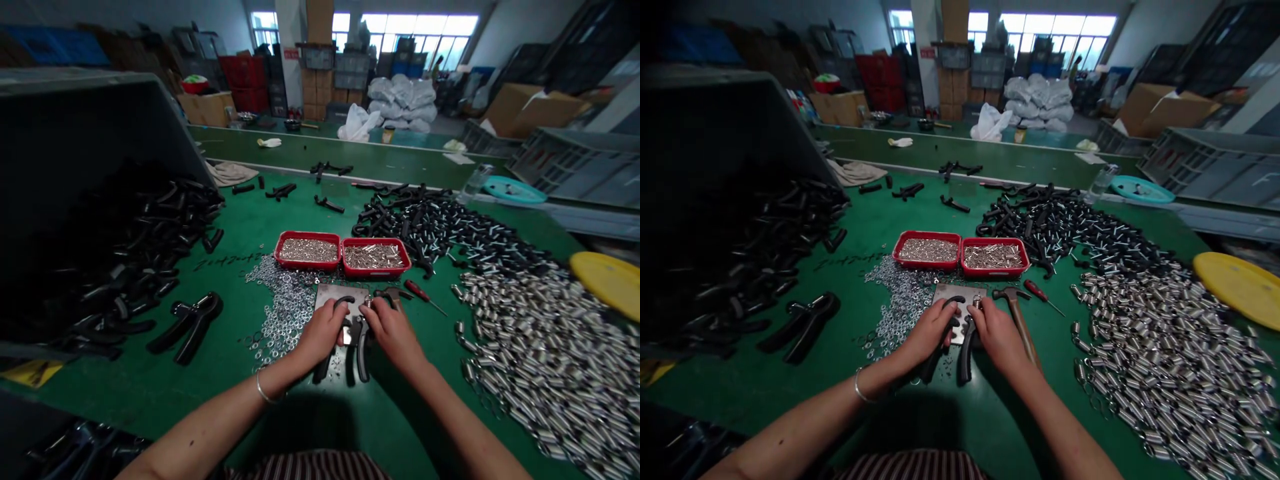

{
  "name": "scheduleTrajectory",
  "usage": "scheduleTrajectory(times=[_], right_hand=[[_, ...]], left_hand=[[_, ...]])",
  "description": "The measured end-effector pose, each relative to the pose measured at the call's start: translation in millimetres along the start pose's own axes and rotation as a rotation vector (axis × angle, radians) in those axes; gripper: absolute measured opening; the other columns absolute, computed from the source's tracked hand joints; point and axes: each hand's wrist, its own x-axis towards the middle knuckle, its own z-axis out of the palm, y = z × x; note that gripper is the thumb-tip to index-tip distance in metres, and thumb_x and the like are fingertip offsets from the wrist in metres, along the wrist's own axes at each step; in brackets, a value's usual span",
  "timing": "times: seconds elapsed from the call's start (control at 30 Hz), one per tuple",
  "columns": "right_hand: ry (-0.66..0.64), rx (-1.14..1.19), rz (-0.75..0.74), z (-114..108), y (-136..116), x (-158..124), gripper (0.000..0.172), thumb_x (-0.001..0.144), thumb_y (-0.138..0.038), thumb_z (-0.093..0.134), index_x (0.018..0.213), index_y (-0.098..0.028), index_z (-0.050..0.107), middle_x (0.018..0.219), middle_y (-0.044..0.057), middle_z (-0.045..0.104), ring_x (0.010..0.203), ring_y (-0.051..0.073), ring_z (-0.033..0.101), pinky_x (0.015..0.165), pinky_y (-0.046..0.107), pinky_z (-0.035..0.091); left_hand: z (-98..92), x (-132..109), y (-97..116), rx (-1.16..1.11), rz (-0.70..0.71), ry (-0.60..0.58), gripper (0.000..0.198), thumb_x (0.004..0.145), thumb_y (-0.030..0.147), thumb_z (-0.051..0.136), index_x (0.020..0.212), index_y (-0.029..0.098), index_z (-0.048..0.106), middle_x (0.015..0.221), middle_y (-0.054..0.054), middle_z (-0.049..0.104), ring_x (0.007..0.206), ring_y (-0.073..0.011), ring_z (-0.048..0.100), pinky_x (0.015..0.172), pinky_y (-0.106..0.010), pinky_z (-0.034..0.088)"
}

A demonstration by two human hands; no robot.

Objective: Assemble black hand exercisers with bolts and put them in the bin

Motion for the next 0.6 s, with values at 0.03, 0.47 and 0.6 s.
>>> scheduleTrajectory(times=[0.03, 0.47, 0.6], right_hand=[[-0.001, 0.003, -0.002, -2, 1, -1, 0.026, 0.1, -0.04, 0.039, 0.086, -0.022, 0.052, 0.074, 0.005, 0.066, 0.07, 0.022, 0.063, 0.06, 0.027, 0.036], [0.031, 0.313, -0.028, 12, -4, -7, 0.024, 0.097, -0.039, 0.042, 0.079, -0.024, 0.048, 0.067, -0.001, 0.055, 0.061, 0.016, 0.053, 0.059, 0.026, 0.037], [-0.013, 0.434, 0.002, 14, -9, -12, 0.026, 0.098, -0.04, 0.043, 0.078, -0.024, 0.047, 0.066, -0.002, 0.053, 0.059, 0.015, 0.052, 0.057, 0.025, 0.037]], left_hand=[[-0.4, 0, 0, -0.011, -0.002, -0.001, 0.034, 0.095, 0.049, 0.04, 0.093, 0.02, 0.06, 0.066, 0.0, 0.062, 0.061, -0.0181, 0.06, 0.063, -0.029, 0.046], [3.7, -5, 18, 0.349, 0.062, 0.023, 0.034, 0.1, 0.045, 0.03, 0.099, 0.019, 0.053, 0.077, -0.007, 0.065, 0.076, -0.0259, 0.067, 0.065, -0.031, 0.043], [-3.7, -11, 17, 0.525, 0.075, 0.008, 0.039, 0.102, 0.043, 0.023, 0.111, 0.017, 0.051, 0.09, -0.011, 0.069, 0.083, -0.027, 0.069, 0.07, -0.032, 0.046]])
